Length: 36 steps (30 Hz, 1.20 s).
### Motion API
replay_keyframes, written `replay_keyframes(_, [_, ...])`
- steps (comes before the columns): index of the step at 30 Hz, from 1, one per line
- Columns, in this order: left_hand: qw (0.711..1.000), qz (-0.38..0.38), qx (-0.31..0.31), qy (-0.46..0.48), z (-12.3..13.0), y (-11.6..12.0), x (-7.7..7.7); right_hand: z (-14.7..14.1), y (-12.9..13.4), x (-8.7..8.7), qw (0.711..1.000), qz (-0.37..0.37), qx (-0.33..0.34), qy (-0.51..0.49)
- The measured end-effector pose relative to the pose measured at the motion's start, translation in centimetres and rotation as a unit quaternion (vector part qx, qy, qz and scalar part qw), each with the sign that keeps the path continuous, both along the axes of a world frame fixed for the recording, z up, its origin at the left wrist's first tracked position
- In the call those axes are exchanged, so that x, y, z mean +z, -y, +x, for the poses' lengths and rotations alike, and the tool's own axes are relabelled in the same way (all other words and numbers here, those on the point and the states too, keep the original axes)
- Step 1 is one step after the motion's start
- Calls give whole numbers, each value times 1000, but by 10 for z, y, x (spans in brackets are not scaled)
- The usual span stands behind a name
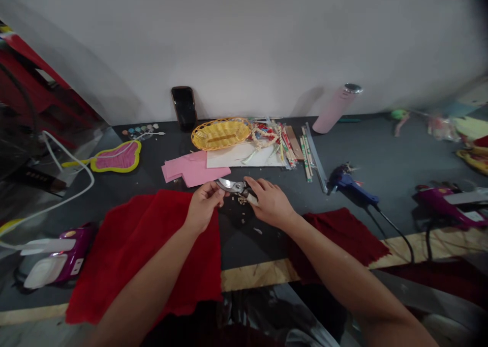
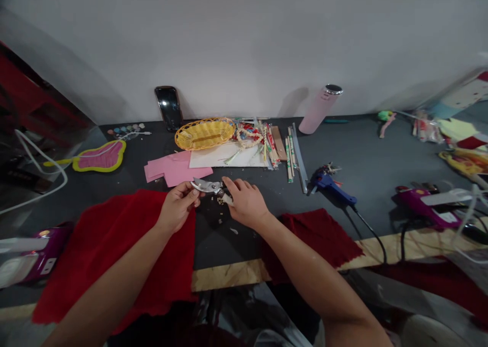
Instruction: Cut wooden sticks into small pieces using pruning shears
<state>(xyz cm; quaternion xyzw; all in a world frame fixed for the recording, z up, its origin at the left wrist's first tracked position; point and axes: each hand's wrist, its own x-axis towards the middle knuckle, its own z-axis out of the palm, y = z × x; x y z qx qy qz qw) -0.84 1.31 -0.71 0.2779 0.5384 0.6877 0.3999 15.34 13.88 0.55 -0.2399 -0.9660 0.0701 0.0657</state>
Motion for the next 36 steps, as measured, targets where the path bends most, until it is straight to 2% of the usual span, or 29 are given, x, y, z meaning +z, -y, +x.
replay_keyframes(12, [1000,-11,-22,10,-2,3,4,1,0,3,1000,11,23,2])
replay_keyframes(18, [999,-10,-43,8,-2,3,7,2,-2,2,999,-19,41,4])
replay_keyframes(30, [1000,-6,-17,-5,-1,2,4,1,0,2,999,-40,12,1])
replay_keyframes(36, [998,-20,2,-54,-2,3,5,1,2,2,1000,-5,11,1])
